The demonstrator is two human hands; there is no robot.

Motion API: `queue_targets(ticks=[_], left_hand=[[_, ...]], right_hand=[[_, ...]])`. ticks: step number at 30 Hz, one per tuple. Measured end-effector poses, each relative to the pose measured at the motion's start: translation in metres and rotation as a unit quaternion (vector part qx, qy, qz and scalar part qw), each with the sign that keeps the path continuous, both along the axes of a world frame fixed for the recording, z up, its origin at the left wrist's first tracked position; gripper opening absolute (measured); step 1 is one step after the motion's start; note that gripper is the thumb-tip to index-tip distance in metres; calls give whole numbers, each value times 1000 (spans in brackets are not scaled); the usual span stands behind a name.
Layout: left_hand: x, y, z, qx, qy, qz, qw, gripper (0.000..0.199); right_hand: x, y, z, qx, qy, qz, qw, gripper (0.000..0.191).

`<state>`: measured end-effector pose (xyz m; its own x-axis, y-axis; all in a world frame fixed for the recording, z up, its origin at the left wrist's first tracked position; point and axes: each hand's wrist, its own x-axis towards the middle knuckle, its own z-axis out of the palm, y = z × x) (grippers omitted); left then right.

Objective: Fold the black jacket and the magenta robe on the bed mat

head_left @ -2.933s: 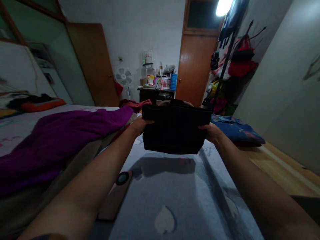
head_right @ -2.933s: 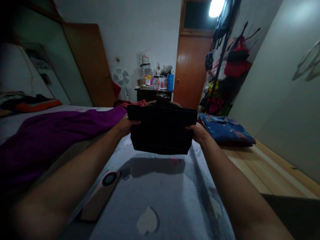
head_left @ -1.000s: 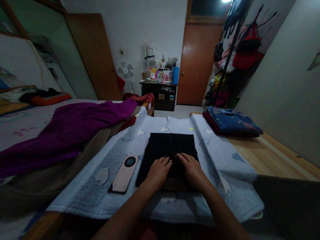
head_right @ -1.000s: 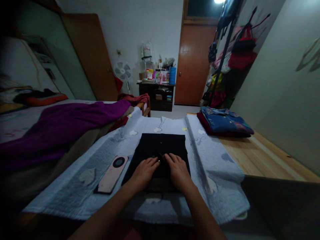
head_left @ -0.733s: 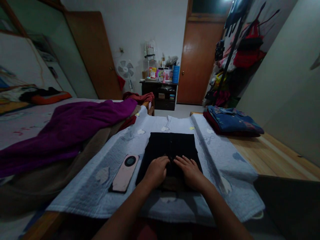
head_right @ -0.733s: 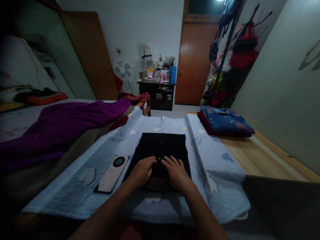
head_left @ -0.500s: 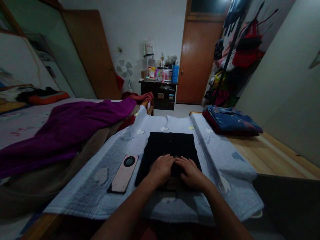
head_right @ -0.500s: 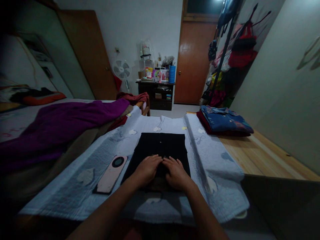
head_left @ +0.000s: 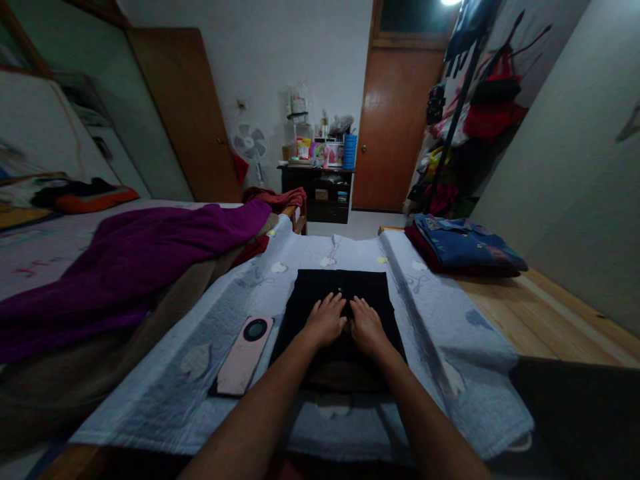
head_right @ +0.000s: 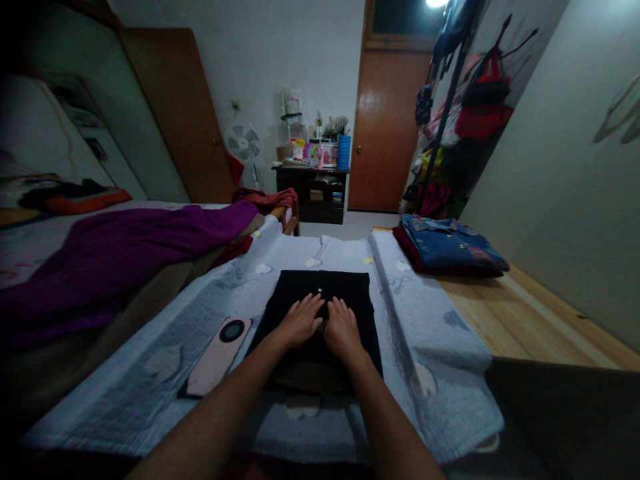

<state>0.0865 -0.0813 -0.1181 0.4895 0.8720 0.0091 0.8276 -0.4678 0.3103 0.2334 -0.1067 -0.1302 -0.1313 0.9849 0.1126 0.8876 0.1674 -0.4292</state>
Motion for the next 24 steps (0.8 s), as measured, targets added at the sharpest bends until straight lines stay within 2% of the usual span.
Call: queue_targets(ticks=[3,6,9,12,15,17,20,24], left_hand=[[0,2,-18,-19,34,3,999,56],[-1,1,-26,-15,40,2,999,56],[-2,0,-19,-22,38,-1,999,56],[1,0,-4,-33,41,2,999,54],[12,3,10,2,31,33,999,48],[21,4,10,31,18,57,998,52],[32,5,-3,24,27,66,997,68],[35,2,-29,50,63,74,994,75]], right_hand=[[3,-7,-2,-39,-48,-9,998,51],[14,-12,-4,-51,-46,-17,997,52],[28,-15,-9,-36,-26,-20,999,52],[38,-11,-10,7,21,-24,999,43],[39,2,-3,47,84,-41,994,37],[37,15,2,74,113,-33,990,36],[31,37,0,101,126,-19,987,35],[29,55,-23,135,138,-73,978,26]])
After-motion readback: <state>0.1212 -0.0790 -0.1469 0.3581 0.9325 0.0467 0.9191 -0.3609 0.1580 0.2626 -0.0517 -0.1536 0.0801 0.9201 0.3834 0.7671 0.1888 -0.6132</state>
